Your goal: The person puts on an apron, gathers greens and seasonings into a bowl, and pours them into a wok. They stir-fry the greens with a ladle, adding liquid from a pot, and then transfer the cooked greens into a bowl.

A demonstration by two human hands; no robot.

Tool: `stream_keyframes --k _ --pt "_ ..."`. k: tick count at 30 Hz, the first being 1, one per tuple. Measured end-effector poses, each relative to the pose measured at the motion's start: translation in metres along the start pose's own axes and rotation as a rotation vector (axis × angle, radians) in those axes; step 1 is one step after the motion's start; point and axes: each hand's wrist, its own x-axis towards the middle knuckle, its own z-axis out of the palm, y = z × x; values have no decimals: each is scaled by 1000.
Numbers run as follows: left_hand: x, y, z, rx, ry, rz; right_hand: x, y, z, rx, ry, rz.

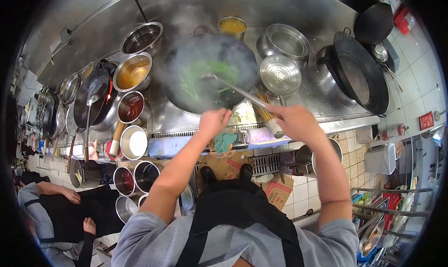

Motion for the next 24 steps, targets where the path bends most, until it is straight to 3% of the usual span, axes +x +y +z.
stream_keyframes --k 2,5,6,8,12,13,15,18,21,24 --pt "-31 2 18 -40 3 -12 16 -10 15 -44 61 30" --pt "-72 19 17 -114 -257 -119 17 -23 12 23 195 49" --pt "-73 28 10 -129 -190 -89 13 -27 6 19 200 40" --pt "-44 34 -11 -90 -73 -40 -1 -29 -3 61 157 27" --pt "6 -2 -22 -105 -46 -70 -38 -30 -41 92 27 -7" --pt "8 0 -27 -104 -35 -62 -49 -31 -58 84 37 -11" --pt "3 16 -42 -102 -128 -133 -70 -35 -86 65 -169 26" --pt "0 53 -78 -90 -152 -66 -80 -41 -102 -4 -184 -23" --pt "25 38 -75 -123 -102 -27 -50 -41 -78 -73 -106 -29" --pt "27 1 -30 -84 -56 23 3 -44 -24 -125 -36 62"
